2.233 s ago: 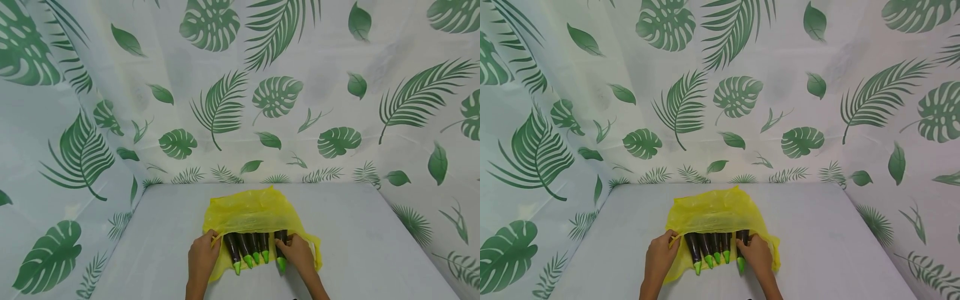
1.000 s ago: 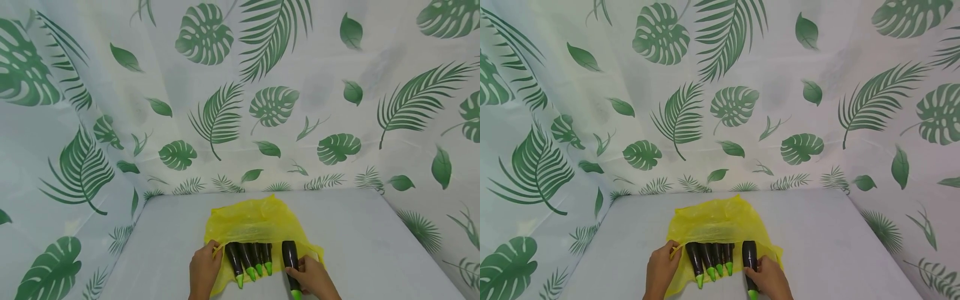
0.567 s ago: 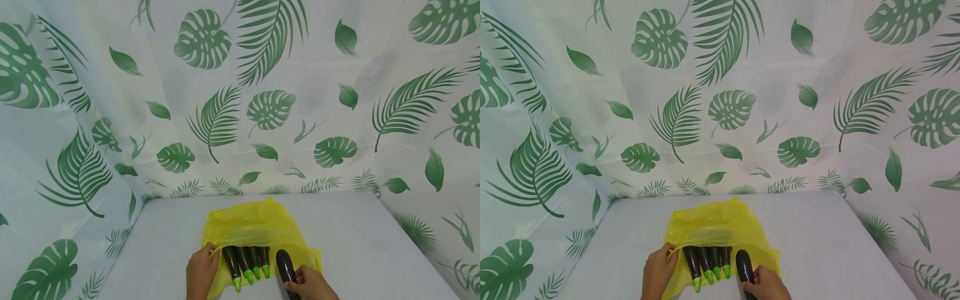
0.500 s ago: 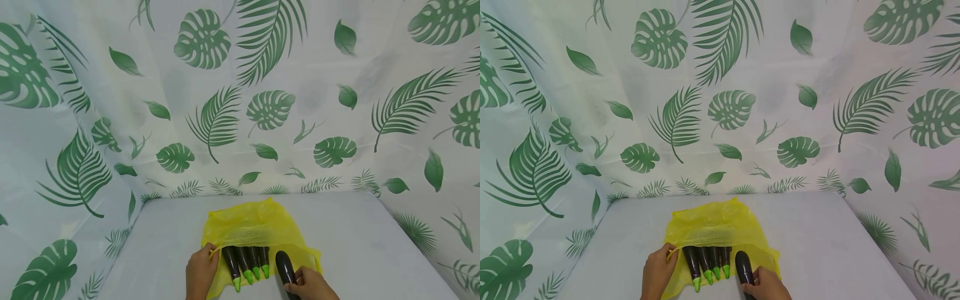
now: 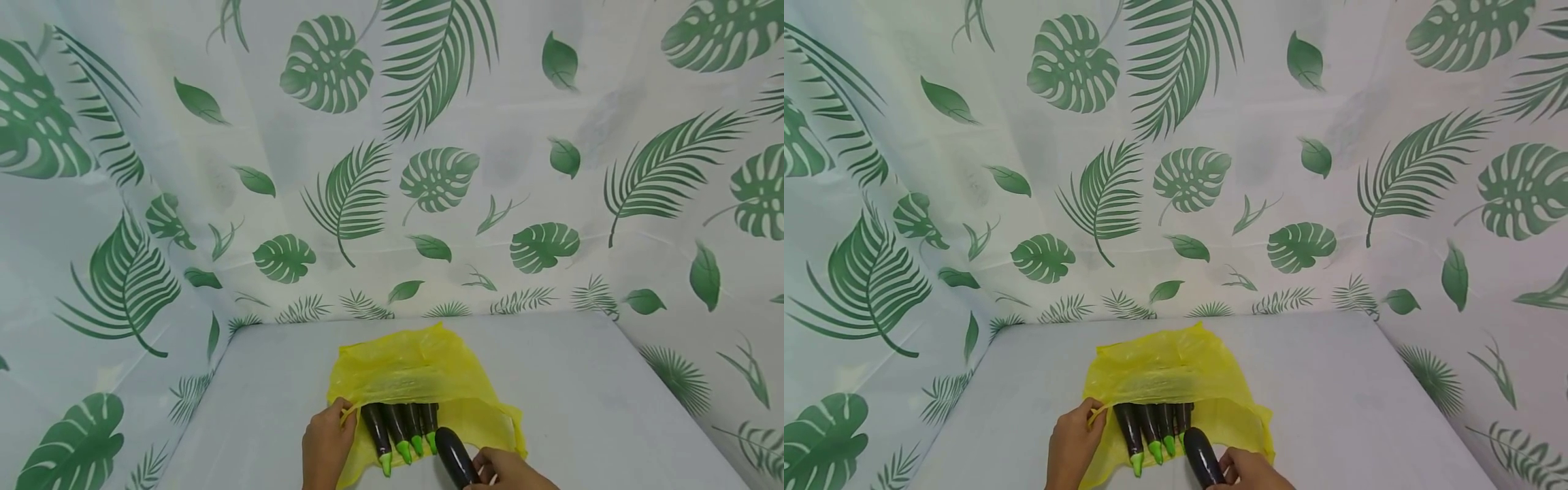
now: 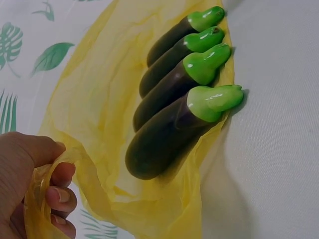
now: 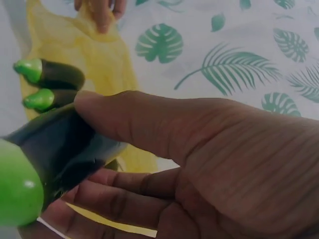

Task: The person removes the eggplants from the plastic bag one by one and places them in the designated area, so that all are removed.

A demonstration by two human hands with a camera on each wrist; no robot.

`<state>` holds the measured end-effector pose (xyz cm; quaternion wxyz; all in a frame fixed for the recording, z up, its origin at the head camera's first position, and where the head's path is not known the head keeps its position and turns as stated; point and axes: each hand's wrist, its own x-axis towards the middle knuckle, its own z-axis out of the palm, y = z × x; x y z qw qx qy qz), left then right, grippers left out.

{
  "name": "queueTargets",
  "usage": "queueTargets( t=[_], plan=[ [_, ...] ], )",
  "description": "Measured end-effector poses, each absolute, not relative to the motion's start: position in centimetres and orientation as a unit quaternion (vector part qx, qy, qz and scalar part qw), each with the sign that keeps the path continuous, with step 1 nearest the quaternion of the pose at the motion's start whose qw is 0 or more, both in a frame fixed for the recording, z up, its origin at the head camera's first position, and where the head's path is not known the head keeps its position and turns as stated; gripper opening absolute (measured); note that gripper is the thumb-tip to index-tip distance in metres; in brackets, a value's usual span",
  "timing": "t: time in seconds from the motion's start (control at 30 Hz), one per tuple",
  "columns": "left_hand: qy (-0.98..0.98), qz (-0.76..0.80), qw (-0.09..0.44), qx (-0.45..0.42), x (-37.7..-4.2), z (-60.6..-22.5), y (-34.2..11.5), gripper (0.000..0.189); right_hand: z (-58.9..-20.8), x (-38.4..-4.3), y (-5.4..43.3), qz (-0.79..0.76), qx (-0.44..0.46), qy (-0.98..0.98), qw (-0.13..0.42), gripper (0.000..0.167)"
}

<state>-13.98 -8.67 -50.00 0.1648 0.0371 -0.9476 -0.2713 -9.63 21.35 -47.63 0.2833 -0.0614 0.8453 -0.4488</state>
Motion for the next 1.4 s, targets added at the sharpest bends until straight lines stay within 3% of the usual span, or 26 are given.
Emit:
queueTargets(
  t=[0.37,0.53,0.8,1.03,1.4],
  plan=[
    [-0.949,-0.269,0.159,0.035,-13.7,-50.0,-8.7,0.008,-46.3,-9.9,22.5,-0.521,-0.112,0.791,0.299,0.046],
    [-0.949,-0.272,0.157,0.035,-13.6,-49.8,-8.7,0.008,-45.3,-9.8,22.7,-0.565,-0.069,0.77,0.288,0.051],
    [-0.952,-0.262,0.154,0.037,-13.7,-49.6,-8.6,0.01,-44.0,-10.0,24.0,-0.606,-0.002,0.763,0.223,0.066],
    [-0.951,-0.261,0.161,0.039,-13.5,-49.8,-8.6,0.011,-43.7,-10.3,25.0,-0.592,0.091,0.788,0.14,0.065],
    [-0.949,-0.267,0.164,0.03,-13.6,-50.0,-8.8,0.011,-43.5,-11.4,28.7,-0.581,0.148,0.795,0.091,0.079]
  ],
)
